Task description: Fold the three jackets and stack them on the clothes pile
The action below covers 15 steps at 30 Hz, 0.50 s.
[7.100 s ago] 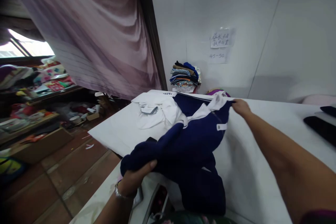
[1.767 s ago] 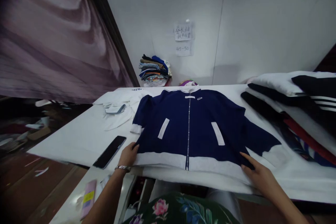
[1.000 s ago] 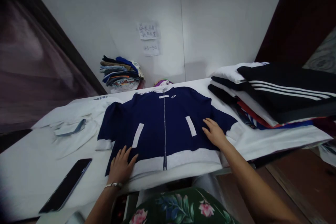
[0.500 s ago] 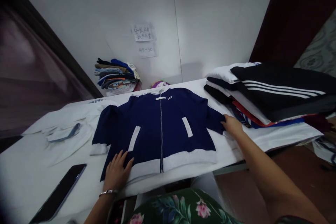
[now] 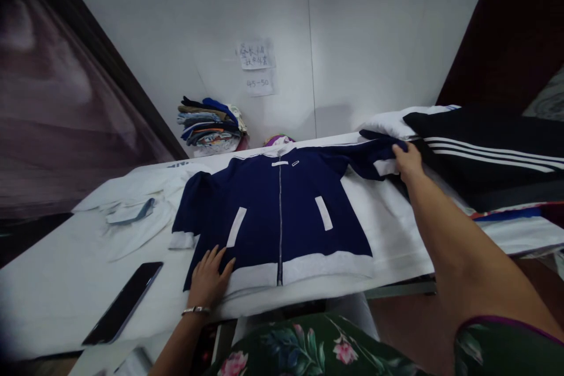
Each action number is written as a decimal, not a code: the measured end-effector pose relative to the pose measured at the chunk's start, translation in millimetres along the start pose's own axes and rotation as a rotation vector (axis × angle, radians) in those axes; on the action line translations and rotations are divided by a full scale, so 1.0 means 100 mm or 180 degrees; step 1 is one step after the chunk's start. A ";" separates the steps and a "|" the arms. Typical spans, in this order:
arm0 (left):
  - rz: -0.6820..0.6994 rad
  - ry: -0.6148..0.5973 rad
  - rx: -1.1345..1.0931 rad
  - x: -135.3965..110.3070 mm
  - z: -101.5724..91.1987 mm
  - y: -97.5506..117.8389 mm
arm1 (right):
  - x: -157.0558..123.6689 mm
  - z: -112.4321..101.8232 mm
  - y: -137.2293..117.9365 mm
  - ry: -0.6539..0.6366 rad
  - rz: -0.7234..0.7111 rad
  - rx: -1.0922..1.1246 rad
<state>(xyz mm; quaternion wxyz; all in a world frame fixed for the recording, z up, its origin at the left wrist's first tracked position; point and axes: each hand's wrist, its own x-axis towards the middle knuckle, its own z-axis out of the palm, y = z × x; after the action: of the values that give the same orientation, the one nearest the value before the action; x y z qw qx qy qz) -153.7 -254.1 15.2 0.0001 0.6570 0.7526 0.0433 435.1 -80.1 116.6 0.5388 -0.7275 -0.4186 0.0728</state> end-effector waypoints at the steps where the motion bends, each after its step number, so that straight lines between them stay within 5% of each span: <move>1: 0.0010 0.0008 0.0005 0.00 0.00 0.00 | -0.08 0.02 0.01 -0.0069 -0.0044 -0.0104; 5: 0.0017 0.0025 0.0037 -0.01 0.00 0.00 | -0.59 0.10 0.05 -0.0452 -0.0465 -0.0394; 10: 0.0003 0.0014 0.0062 0.00 -0.02 0.02 | -1.19 0.47 0.07 -0.1628 0.1010 0.0194; 15: 0.0009 0.0023 0.0040 0.00 -0.02 0.02 | -1.13 0.94 0.02 -0.1596 0.1677 0.0461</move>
<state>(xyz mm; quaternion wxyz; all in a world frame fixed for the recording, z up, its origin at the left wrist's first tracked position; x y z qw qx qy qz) -152.1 -253.6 17.4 -0.0069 0.6579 0.7520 0.0409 311.7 -89.8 37.3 0.4323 -0.7299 -0.3297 0.4144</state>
